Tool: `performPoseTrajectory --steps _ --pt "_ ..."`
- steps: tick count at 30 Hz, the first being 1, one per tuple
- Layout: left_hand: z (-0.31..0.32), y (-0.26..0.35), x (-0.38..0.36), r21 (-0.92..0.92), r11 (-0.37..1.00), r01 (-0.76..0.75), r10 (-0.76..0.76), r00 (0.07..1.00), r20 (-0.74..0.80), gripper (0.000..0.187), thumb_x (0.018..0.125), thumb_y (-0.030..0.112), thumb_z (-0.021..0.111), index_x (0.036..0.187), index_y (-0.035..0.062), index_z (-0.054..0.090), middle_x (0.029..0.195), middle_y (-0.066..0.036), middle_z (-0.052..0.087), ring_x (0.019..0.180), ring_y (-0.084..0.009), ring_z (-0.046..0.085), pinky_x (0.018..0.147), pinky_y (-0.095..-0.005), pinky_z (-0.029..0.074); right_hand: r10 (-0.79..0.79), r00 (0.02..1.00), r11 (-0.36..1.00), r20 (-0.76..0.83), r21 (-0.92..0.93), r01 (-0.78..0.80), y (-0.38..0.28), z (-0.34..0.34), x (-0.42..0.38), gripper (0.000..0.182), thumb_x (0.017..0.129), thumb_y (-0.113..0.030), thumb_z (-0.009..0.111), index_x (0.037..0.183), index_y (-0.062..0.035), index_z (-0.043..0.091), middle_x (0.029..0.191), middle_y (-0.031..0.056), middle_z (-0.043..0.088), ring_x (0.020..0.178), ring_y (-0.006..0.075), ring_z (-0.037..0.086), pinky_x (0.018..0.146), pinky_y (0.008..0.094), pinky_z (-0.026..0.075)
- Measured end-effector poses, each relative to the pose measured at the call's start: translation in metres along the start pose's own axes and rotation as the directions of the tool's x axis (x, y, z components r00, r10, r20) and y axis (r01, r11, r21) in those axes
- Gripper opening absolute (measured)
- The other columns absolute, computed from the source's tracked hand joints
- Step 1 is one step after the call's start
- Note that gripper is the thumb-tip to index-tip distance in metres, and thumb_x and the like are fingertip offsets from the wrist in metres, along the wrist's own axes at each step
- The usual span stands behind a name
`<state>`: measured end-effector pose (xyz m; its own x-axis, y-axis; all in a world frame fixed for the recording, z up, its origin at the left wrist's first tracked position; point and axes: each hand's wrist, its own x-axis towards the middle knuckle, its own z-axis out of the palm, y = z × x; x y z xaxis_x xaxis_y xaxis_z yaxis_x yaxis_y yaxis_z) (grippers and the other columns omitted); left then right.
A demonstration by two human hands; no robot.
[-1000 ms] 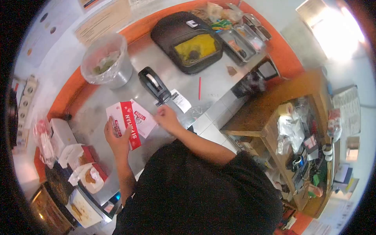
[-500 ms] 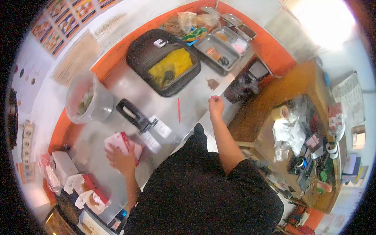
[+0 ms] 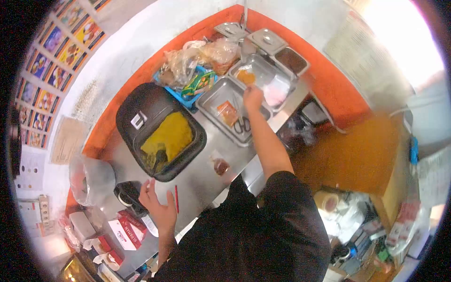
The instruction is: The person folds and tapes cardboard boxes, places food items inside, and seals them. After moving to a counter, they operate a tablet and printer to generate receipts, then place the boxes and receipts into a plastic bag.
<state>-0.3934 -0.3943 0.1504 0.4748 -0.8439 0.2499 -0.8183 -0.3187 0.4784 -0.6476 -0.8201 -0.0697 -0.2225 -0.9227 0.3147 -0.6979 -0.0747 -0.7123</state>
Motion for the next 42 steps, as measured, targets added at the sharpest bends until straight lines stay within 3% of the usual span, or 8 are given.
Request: performPoseTrajectory --steps 8,13,20,23,28,32,37,42 --pt "0.043 0.029 0.002 0.108 0.991 0.081 -0.093 0.99 0.109 0.05 0.079 0.012 0.07 0.126 0.0012 0.059 0.133 -0.021 0.049 0.117 -0.0411 0.045 0.101 -0.0526 0.037 0.122 0.939 0.985 0.323 -0.156 -0.075 0.034 0.042 0.15 0.057 0.072 -0.039 0.079 0.121 -0.0119 0.069 0.115 0.0114 0.072 0.11 0.032 0.067 0.096 0.0445 0.049" --pt "0.052 0.038 0.014 0.139 0.988 0.074 -0.088 0.992 0.095 0.051 0.077 0.013 0.071 0.126 0.0038 0.06 0.13 -0.019 0.051 0.117 -0.0394 0.046 0.101 -0.0527 0.037 0.174 0.713 0.984 0.679 -0.138 -0.109 0.021 0.046 0.172 0.043 0.064 -0.039 0.083 0.092 -0.0066 0.077 0.092 0.012 0.074 0.094 0.0269 0.07 0.096 0.0537 0.041" --pt "0.063 0.072 0.065 0.007 1.0 -0.027 0.026 0.992 0.127 0.044 0.08 0.014 0.071 0.122 0.0052 0.063 0.124 -0.015 0.057 0.113 -0.0372 0.05 0.1 -0.0495 0.039 -0.227 0.826 0.969 0.516 0.039 0.242 -0.027 -0.031 0.148 0.025 0.077 -0.03 0.078 0.089 -0.0079 0.077 0.091 0.0089 0.074 0.09 0.0224 0.068 0.09 0.0375 0.046" --pt "0.072 0.075 0.086 -0.123 0.99 -0.075 0.088 0.991 0.1 0.041 0.082 0.016 0.071 0.121 0.0044 0.064 0.122 -0.015 0.059 0.112 -0.036 0.053 0.099 -0.0476 0.042 -0.532 0.779 0.844 0.33 0.277 0.459 -0.05 -0.061 0.125 0.016 0.084 -0.026 0.074 0.086 -0.0098 0.075 0.096 0.0077 0.072 0.097 0.0258 0.065 0.092 0.0405 0.045" --pt "0.063 0.071 0.095 -0.402 0.915 -0.041 0.078 0.994 0.078 0.048 0.085 0.018 0.071 0.128 0.0024 0.058 0.131 -0.018 0.056 0.12 -0.0374 0.051 0.103 -0.0476 0.04 -0.701 0.484 0.713 0.524 0.509 0.482 -0.177 -0.134 0.045 0.01 0.084 -0.007 0.073 0.089 0.002 0.072 0.081 0.0075 0.064 0.084 0.0217 0.06 0.079 0.0336 0.046" --pt "0.046 0.061 0.079 -0.624 0.781 -0.019 -0.003 0.999 -0.034 0.036 0.09 0.017 0.07 0.12 0.0003 0.062 0.124 -0.018 0.063 0.114 -0.0335 0.06 0.099 -0.0417 0.046 -0.67 0.26 0.704 0.695 0.707 -0.075 -0.223 -0.137 -0.047 0.007 0.083 -0.001 0.074 0.088 0.0044 0.073 0.085 0.0054 0.063 0.075 0.013 0.058 0.066 0.0228 0.044" --pt "-0.003 -0.009 0.012 -0.938 0.276 0.211 -0.37 0.924 0.1 0.016 0.098 0.013 0.064 0.107 -0.0002 0.066 0.105 -0.01 0.072 0.093 -0.0158 0.068 0.088 -0.0312 0.053 -0.707 0.249 0.623 0.662 0.749 -0.225 -0.296 -0.112 -0.165 0.014 0.078 0.003 0.077 0.092 0.0025 0.075 0.088 0.0075 0.066 0.078 0.015 0.061 0.068 0.0261 0.047" --pt "-0.076 -0.118 -0.085 -0.871 0.485 0.079 -0.574 0.78 -0.249 0.013 0.1 0.015 0.062 0.105 0.0024 0.065 0.104 -0.004 0.07 0.098 -0.0095 0.063 0.089 -0.0283 0.051 -0.781 0.111 0.591 0.614 0.785 -0.185 -0.375 -0.084 -0.287 0.013 0.08 0.002 0.075 0.093 0.0041 0.075 0.085 0.0068 0.069 0.079 0.013 0.064 0.074 0.0238 0.049"
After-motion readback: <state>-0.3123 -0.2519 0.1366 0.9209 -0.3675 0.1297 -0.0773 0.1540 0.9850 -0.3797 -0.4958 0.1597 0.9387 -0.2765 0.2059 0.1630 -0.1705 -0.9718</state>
